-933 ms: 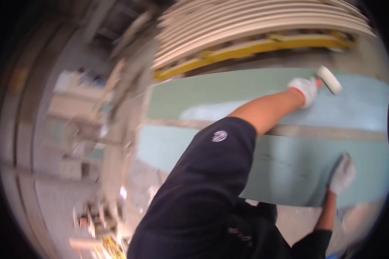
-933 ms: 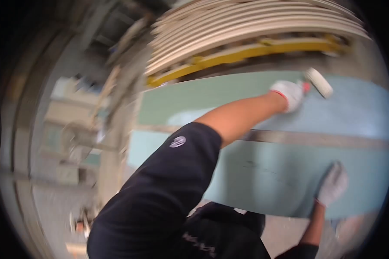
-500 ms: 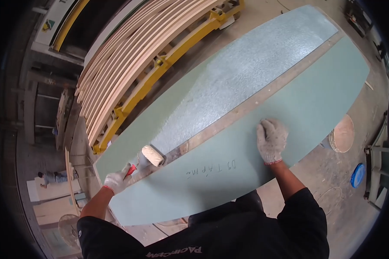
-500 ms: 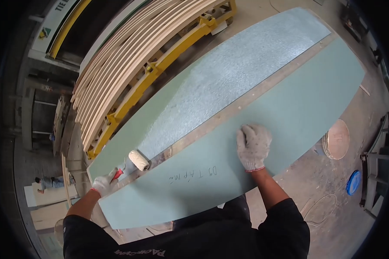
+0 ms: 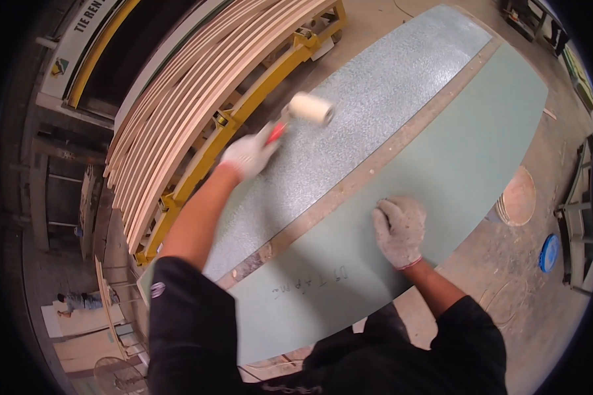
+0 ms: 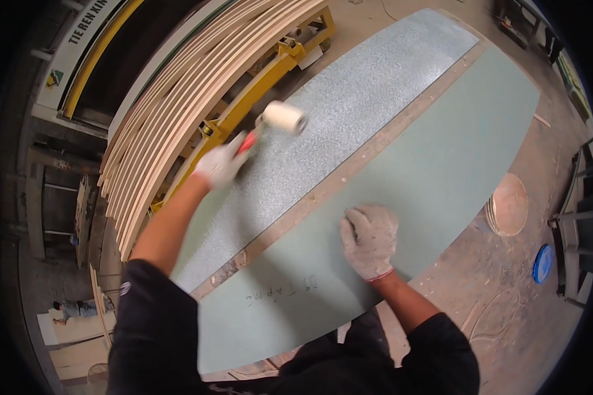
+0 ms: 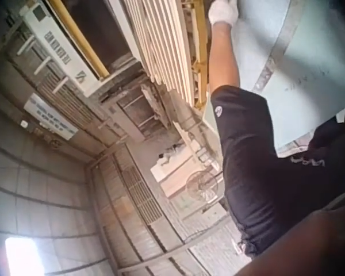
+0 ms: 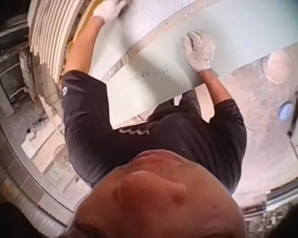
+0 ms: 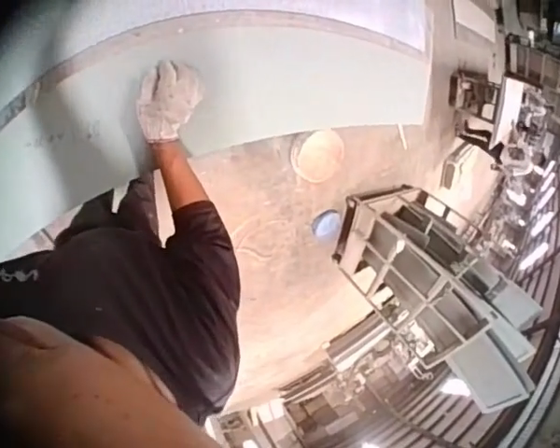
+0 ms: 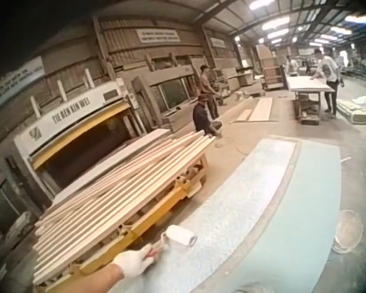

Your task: Apply a white liquid coating to large green composite panels using a paint roller.

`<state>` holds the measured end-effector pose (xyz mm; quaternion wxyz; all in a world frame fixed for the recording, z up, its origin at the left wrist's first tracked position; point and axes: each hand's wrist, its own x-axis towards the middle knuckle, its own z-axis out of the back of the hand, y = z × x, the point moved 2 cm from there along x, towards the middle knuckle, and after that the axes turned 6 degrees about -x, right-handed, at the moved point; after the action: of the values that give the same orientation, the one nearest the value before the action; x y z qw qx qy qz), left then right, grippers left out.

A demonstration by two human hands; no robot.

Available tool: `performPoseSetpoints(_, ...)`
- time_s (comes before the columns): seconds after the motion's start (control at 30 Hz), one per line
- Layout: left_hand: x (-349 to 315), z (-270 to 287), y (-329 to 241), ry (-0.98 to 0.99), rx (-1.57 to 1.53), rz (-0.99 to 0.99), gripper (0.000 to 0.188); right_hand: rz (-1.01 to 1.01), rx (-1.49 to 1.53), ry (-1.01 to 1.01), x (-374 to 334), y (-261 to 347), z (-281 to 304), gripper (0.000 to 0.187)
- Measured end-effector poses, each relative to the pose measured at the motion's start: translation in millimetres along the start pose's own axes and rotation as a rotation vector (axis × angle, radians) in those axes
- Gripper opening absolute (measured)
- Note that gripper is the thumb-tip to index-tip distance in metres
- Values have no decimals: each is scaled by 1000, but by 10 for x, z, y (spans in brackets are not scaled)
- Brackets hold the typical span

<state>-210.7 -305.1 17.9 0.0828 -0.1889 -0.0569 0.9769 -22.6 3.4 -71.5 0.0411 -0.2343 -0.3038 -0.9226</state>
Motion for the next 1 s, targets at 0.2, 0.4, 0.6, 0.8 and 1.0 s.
performPoseSetpoints(0.2,-1587,-146,1328,131,127,288,64,43,77,-53,12,25,-10,17)
performPoseSetpoints(0.4,344,27,130,-44,9,104,68,24,86,-48,-44,-20,-64,22)
performPoseSetpoints(0.6,1835,298,-830,-175,51,-179,45,17,115,-6,65,55,-76,18)
performPoseSetpoints(0.8,147,-178,834,-23,135,-23,61,-34,95,16,62,-68,-30,17)
performPoseSetpoints(1.0,-2480,-280,2439,230,294,375,68,29,86,-9,28,2,-65,19)
